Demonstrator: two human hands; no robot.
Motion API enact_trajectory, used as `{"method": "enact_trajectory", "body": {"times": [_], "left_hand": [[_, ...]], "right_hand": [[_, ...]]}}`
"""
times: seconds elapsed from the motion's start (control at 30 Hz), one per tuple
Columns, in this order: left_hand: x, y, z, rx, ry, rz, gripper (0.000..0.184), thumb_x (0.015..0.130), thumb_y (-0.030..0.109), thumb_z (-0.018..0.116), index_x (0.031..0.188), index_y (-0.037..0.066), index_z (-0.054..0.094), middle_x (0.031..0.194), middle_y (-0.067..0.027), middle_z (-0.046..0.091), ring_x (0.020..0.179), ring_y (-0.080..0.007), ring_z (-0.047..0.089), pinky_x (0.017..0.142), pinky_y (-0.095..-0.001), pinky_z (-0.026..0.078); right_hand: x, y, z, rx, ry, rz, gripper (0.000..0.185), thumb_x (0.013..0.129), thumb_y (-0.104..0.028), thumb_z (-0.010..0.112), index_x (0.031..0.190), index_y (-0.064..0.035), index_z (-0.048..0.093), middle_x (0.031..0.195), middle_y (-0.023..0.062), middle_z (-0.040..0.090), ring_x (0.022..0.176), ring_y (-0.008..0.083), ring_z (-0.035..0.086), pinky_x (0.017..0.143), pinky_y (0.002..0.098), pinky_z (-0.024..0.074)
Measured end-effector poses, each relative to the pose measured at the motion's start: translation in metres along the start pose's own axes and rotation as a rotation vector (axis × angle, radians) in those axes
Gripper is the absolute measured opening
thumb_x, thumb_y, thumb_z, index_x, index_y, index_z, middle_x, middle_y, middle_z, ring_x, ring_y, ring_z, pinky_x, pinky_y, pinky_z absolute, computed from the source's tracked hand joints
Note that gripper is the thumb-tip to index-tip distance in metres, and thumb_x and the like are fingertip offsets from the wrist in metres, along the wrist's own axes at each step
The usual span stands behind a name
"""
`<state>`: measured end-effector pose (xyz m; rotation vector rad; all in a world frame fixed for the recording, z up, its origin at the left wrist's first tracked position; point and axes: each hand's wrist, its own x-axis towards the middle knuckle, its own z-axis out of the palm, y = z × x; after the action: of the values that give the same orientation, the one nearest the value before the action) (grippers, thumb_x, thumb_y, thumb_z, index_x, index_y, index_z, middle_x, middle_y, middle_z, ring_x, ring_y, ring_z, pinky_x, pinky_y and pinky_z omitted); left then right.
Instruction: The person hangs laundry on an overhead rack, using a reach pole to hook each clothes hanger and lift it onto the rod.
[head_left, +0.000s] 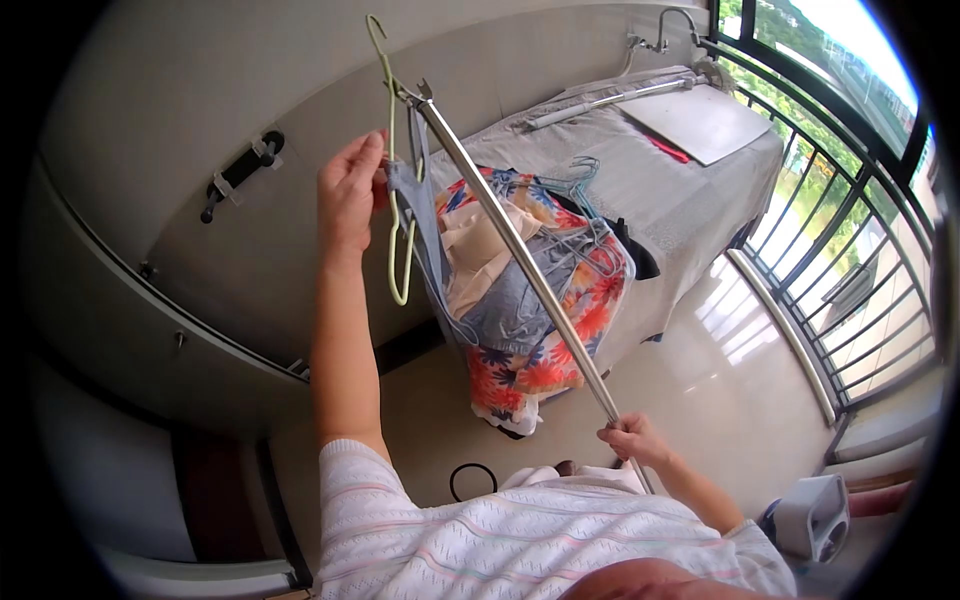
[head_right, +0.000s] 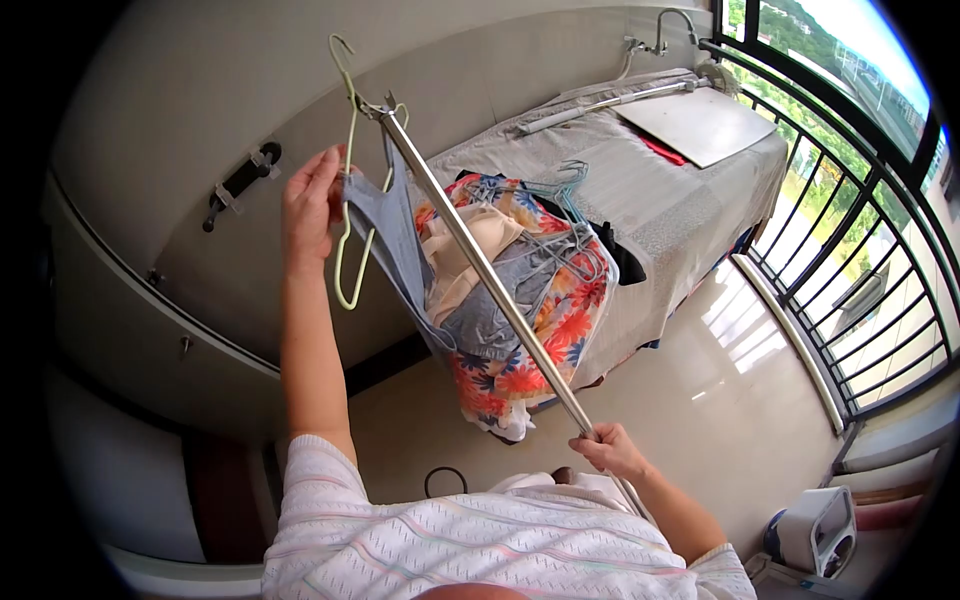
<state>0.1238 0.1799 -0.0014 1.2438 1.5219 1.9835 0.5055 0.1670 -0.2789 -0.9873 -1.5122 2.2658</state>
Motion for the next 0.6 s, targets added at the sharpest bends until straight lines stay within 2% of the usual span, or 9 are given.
{"method": "enact_trajectory", "body": {"times": [0.13, 0.2, 0.27, 0.37, 0.4, 0.43, 0.47, 0.5, 0.6], "left_hand": [[-0.034, 0.039, 0.005, 0.027, 0.373, 0.325, 0.026, 0.086, 0.02, 0.053, 0.103, 0.001, 0.057, 0.077, -0.0001, 0.058, 0.052, -0.0028, 0.042, 0.046, -0.0161, 0.029], [-0.07, 0.058, 0.006, 0.037, 0.477, 0.556, 0.023, 0.085, 0.017, 0.052, 0.099, -0.001, 0.057, 0.074, -0.0029, 0.056, 0.053, -0.0044, 0.041, 0.046, -0.0171, 0.029], [-0.113, 0.067, 0.015, -0.019, 0.342, 0.687, 0.021, 0.086, 0.015, 0.05, 0.095, -0.002, 0.056, 0.073, -0.0053, 0.054, 0.052, -0.0058, 0.042, 0.045, -0.0175, 0.029], [-0.176, 0.059, 0.053, 0.012, -0.038, 0.479, 0.011, 0.082, 0.006, 0.055, 0.091, 0.0, 0.058, 0.067, -0.0022, 0.053, 0.052, -0.0036, 0.043, 0.045, -0.0184, 0.034], [-0.18, 0.046, 0.059, 0.256, -0.216, 0.463, 0.015, 0.081, 0.01, 0.058, 0.093, 0.0, 0.059, 0.068, -0.0009, 0.054, 0.052, -0.0027, 0.045, 0.046, -0.0169, 0.036], [-0.186, 0.045, 0.075, 0.327, -0.326, 0.325, 0.019, 0.08, 0.014, 0.061, 0.094, 0.001, 0.059, 0.068, -0.0005, 0.055, 0.053, -0.0028, 0.048, 0.047, -0.0172, 0.038], [-0.192, 0.036, 0.091, 0.224, -0.367, 0.177, 0.023, 0.079, 0.017, 0.063, 0.094, 0.001, 0.058, 0.07, -0.0014, 0.056, 0.054, -0.0039, 0.05, 0.047, -0.0182, 0.039], [-0.194, 0.029, 0.101, 0.139, -0.46, 0.055, 0.026, 0.08, 0.018, 0.063, 0.098, 0.0, 0.056, 0.073, -0.002, 0.057, 0.059, -0.0046, 0.053, 0.05, -0.0181, 0.041], [-0.208, 0.023, 0.134, -0.25, -0.471, 0.053, 0.027, 0.08, 0.016, 0.063, 0.099, 0.002, 0.049, 0.077, -0.0025, 0.057, 0.061, -0.0057, 0.052, 0.052, -0.0183, 0.042]], "right_hand": [[-0.008, -0.025, 0.012, 0.001, -0.031, -0.045, 0.033, 0.08, -0.011, 0.061, 0.053, -0.0095, 0.041, 0.046, -0.0032, 0.04, 0.038, 0.0045, 0.036, 0.034, 0.0209, 0.0282], [-0.01, -0.032, 0.015, 0.036, -0.056, -0.093, 0.029, 0.08, -0.014, 0.061, 0.056, -0.0083, 0.046, 0.046, -0.0035, 0.041, 0.038, 0.0041, 0.037, 0.035, 0.0209, 0.0283], [-0.016, -0.037, 0.017, 0.074, -0.088, -0.125, 0.027, 0.081, -0.016, 0.061, 0.059, -0.0077, 0.048, 0.047, -0.0036, 0.042, 0.038, 0.0039, 0.037, 0.035, 0.021, 0.0283], [-0.029, -0.046, 0.02, 0.118, -0.123, -0.145, 0.026, 0.081, -0.015, 0.061, 0.061, -0.0079, 0.047, 0.047, -0.0036, 0.041, 0.038, 0.0041, 0.037, 0.034, 0.0215, 0.0281], [-0.037, -0.05, 0.024, 0.126, -0.12, -0.142, 0.026, 0.082, -0.015, 0.06, 0.061, -0.008, 0.046, 0.047, -0.0036, 0.041, 0.038, 0.0042, 0.036, 0.034, 0.0216, 0.028], [-0.044, -0.051, 0.026, 0.132, -0.116, -0.139, 0.026, 0.082, -0.015, 0.06, 0.062, -0.0081, 0.046, 0.048, -0.0035, 0.041, 0.038, 0.0042, 0.036, 0.034, 0.0218, 0.0279], [-0.05, -0.048, 0.027, 0.124, -0.113, -0.16, 0.026, 0.083, -0.009, 0.057, 0.061, -0.0089, 0.044, 0.048, -0.0047, 0.035, 0.04, 0.0037, 0.031, 0.035, 0.0211, 0.024], [-0.057, -0.05, 0.028, 0.141, -0.111, -0.162, 0.026, 0.083, -0.009, 0.057, 0.061, -0.009, 0.044, 0.048, -0.0048, 0.035, 0.039, 0.0036, 0.031, 0.035, 0.021, 0.0236], [-0.093, -0.058, 0.032, 0.21, -0.1, -0.198, 0.026, 0.084, -0.009, 0.056, 0.061, -0.0092, 0.044, 0.048, -0.0052, 0.035, 0.039, 0.0033, 0.03, 0.035, 0.0207, 0.0219]]}}
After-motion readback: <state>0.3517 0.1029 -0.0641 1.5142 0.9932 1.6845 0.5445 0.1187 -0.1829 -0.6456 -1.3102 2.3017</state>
